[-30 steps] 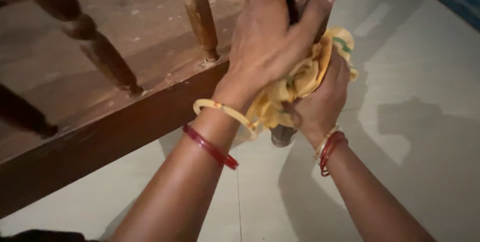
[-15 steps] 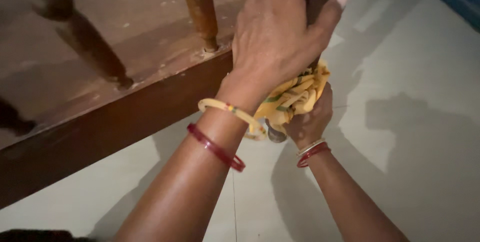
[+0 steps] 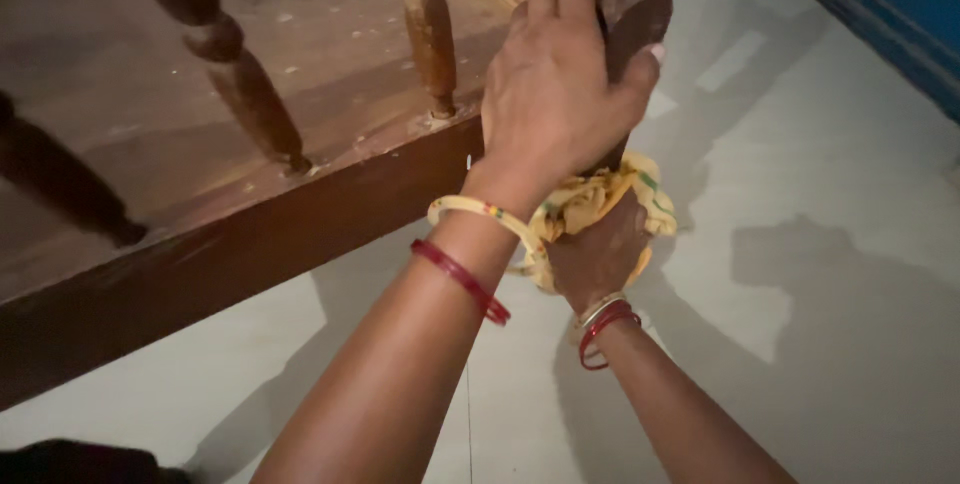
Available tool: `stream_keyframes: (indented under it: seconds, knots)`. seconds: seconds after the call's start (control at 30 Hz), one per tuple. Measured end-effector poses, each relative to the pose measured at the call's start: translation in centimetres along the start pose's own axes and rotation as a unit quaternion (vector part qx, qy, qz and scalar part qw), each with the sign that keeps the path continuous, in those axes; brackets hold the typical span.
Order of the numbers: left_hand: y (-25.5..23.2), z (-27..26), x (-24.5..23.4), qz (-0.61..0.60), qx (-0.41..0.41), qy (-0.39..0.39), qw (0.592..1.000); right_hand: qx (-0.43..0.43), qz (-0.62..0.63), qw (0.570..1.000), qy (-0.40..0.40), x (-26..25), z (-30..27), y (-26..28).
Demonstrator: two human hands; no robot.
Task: The person wipes a wooden chair with a yellow cloth, cleaning the backrest, seat, armrests, and legs. The person systematically moves around the chair to clean all visible surfaces.
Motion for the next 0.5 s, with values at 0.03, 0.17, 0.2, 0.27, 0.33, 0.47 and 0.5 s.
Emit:
stream_keyframes:
  seconds: [0.03,0.17,0.2,0.27,0.33,0.47,0.5]
  knots:
    - [0.2,-0.1,0.2,0.006,0.0,-0.001,1.0,0.012,0.01,1.0,0.008,0.6,0.2,-0.2]
    - [0.3,-0.8,0.6,0.022,0.039,-0.012,0.999,0.213,0.632,0.738,0.102,4.6,0.2,-3.4]
    - [0.5,-0.8,0.8,0.024,0.026,0.001,0.999,0.173,0.53,0.824,0.104,4.6,0.5,-4.2]
    - [0.4,-0.9,0.9,0.017,0.016,0.01,1.0,0.066,0.349,0.927,0.12,4.2,1.2,-5.0]
    - [0.1,-0.9,0.7,0.0,0.022,-0.002,1.0,-0.072,0.203,0.965,0.149,3.7,2.4,-4.8]
    - [-0.5,-1.2,0.0,0.005,0.048,-0.009,0.999,0.128,0.467,0.782,0.392,3.7,4.8,-5.0]
    - [-0.7,-1.9,-0.3,0.004,0.074,-0.027,0.997,0.15,0.473,0.756,0.427,3.6,4.8,-4.8]
Point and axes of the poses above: each hand's wrist, its own z-axis towards the middle knuckle, its own x-axis out of the palm, y = z × x, the point moved 5 cm from there along z, towards the middle knuckle, and after that the axes turned 10 degrees about -z, right-handed, at the moved point
